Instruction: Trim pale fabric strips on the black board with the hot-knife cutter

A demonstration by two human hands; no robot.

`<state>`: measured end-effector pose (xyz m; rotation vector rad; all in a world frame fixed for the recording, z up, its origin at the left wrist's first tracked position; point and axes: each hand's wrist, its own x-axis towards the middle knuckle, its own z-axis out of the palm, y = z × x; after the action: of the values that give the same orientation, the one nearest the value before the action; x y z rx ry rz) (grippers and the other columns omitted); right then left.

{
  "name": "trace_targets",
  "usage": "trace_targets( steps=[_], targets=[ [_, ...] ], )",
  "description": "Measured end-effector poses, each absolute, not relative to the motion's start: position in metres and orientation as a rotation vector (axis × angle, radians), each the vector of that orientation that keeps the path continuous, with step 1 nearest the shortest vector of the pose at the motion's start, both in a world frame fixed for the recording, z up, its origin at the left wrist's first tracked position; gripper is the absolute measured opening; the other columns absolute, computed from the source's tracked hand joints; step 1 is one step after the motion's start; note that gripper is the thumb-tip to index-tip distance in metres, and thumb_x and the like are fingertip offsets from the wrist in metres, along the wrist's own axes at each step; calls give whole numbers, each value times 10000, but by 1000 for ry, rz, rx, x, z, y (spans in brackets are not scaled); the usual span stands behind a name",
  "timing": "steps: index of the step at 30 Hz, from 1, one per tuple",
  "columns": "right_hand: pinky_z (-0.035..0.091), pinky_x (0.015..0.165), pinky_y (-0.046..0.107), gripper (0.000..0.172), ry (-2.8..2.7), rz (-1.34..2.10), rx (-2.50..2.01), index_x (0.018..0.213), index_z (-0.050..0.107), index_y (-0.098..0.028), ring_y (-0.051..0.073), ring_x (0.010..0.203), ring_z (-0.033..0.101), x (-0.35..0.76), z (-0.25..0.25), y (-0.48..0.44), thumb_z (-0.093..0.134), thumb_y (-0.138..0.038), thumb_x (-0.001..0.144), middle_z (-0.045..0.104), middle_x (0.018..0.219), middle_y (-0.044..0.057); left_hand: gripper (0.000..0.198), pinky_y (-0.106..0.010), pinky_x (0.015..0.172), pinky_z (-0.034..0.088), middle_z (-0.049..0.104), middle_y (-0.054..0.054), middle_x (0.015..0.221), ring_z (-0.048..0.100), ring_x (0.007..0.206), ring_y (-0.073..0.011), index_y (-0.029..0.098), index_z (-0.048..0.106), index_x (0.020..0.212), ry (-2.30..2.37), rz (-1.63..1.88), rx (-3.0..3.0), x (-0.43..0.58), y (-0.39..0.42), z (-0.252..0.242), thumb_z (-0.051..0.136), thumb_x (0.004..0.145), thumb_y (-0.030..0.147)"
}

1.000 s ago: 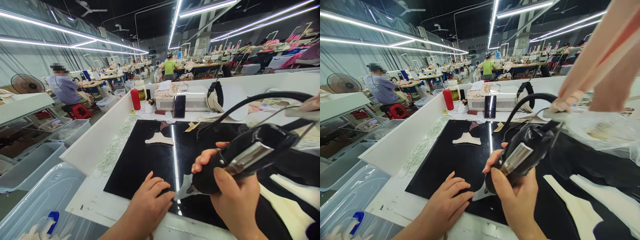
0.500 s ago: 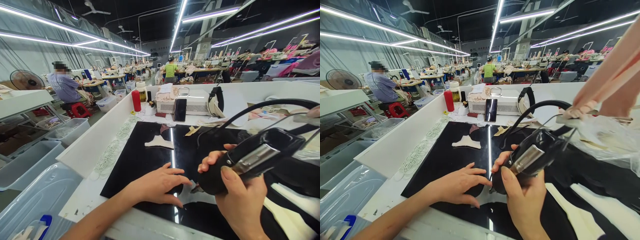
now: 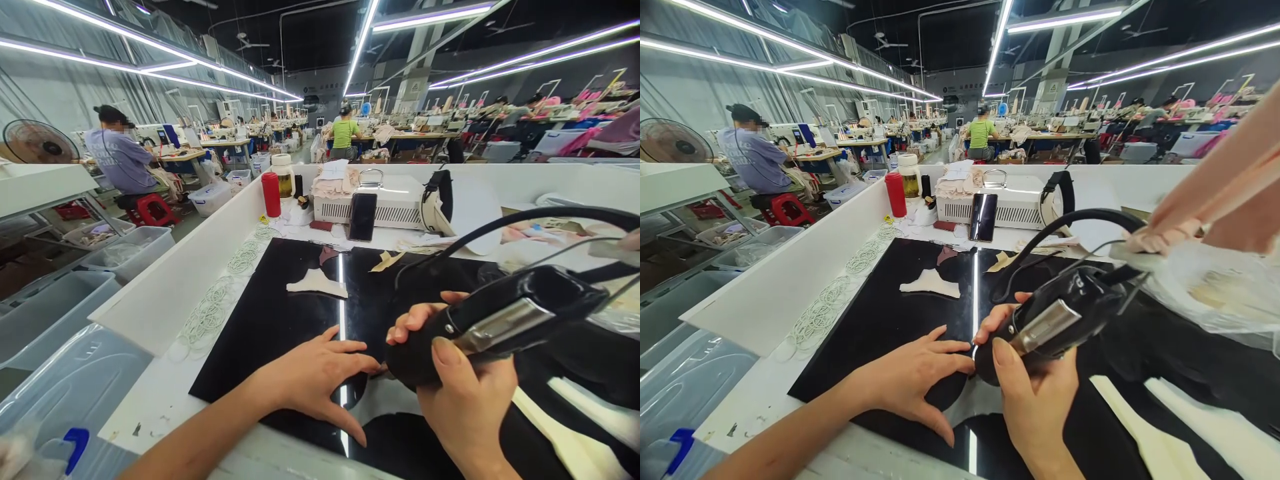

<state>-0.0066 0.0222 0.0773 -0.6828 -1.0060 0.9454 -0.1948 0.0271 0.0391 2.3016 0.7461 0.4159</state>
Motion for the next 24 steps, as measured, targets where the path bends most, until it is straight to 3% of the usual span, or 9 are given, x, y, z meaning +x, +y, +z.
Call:
trace_targets(
  steps=[3, 13, 24],
  targets=[
    [564, 641, 357, 409, -1029, 939, -662, 1171, 602, -293, 182, 686, 610, -7, 76, 22, 808, -364, 825, 638, 820, -21, 879, -517, 1279, 45, 479, -97, 1569, 344, 1513, -294, 259, 437, 1508, 754, 411, 2314, -194, 27, 40, 802, 790, 609],
    [563, 662, 355, 366, -1058, 952, -606, 1190, 598, -295, 182, 713, 611, -6, 73, 18, 769, -337, 870, 636, 837, -13, 858, -513, 1278, 25, 574, -54, 1490, 363, 1505, -265, 293, 449, 1496, 744, 429, 2287, -193, 27, 41, 813, 781, 599],
    [567, 668, 381, 326, -1071, 1002, -594, 1188, 583, -299, 182, 698, 606, -8, 72, 8, 726, -326, 897, 626, 838, -5, 849, -544, 1273, 52, 546, -69, 1517, 382, 1493, -292, 290, 480, 1471, 760, 421, 2318, -193, 27, 42, 826, 761, 602]
  ],
)
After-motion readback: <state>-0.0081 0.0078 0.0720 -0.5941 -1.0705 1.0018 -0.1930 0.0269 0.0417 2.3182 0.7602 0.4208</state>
